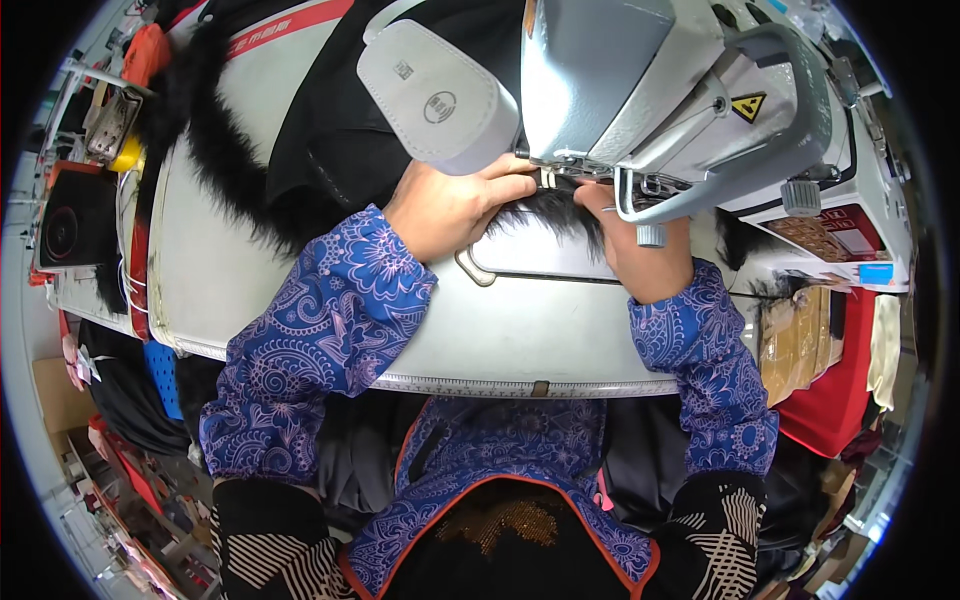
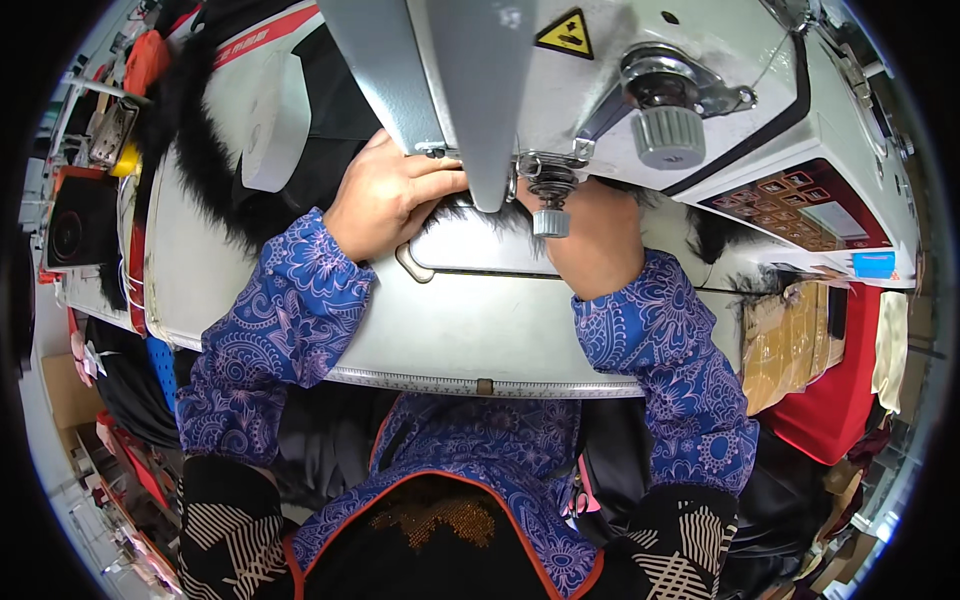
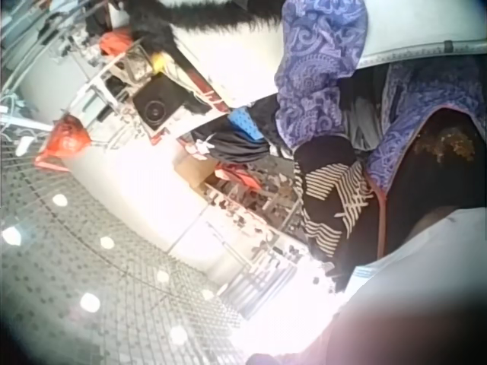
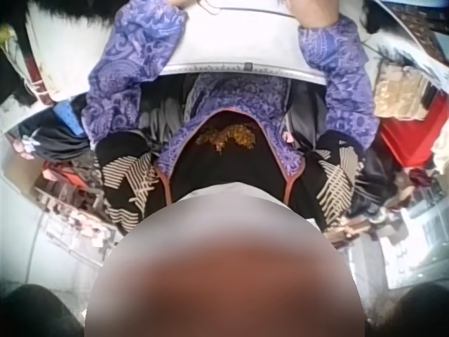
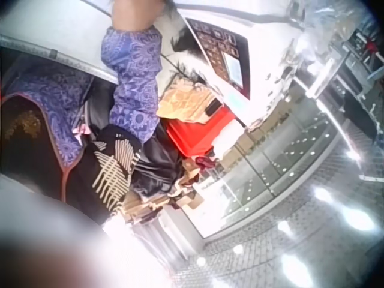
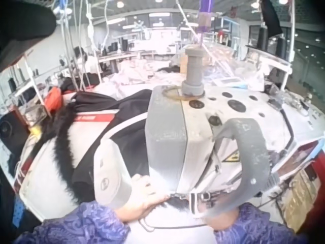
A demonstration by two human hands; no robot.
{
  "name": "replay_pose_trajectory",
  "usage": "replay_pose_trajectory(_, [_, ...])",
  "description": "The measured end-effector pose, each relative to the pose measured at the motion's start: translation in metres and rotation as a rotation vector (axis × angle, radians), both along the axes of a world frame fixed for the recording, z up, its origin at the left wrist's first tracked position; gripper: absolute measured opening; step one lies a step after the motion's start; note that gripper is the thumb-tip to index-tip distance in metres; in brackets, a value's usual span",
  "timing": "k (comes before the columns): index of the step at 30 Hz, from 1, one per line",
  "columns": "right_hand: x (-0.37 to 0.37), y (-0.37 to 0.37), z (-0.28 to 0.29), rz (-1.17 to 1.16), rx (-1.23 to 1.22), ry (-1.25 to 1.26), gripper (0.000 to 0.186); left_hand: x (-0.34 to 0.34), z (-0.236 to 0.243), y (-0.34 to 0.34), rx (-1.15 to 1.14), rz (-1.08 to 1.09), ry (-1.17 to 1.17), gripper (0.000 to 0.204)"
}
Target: Joining strips of black faux fur using an industrial sewing machine.
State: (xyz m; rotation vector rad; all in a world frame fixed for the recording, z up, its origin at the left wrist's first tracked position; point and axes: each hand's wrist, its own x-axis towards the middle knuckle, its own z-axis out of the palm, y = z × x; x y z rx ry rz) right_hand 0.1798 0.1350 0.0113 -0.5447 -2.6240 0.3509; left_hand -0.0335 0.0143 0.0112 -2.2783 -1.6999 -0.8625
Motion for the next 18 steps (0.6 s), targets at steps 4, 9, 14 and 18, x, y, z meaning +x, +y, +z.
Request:
replay_pose_trajectory(4, [0.001, -0.002, 0.003, 0.029, -0.010, 0.073, 0.030, 0.002, 0.000, -0.002, -0.015, -0.035, 0.022, 0.021])
replay_pose_trajectory(9, [-0.004, -0.007, 0.009, 0.163, 0.017, 0.172, 0.025, 0.001, -0.005, -0.004, 0.008, -0.051, 0.011, 0.019])
replay_pose_trajectory(14, [-0.002, -0.005, 0.013, 0.156, 0.158, 0.024, 0.021, 0.003, -0.003, -0.004, -0.039, -0.068, -0.100, 0.027])
replay_pose_trajectory(18, [-0.003, -0.004, 0.014, 0.239, 0.159, 0.078, 0.019, 0.005, -0.007, -0.001, -0.016, -0.019, -0.155, 0.024])
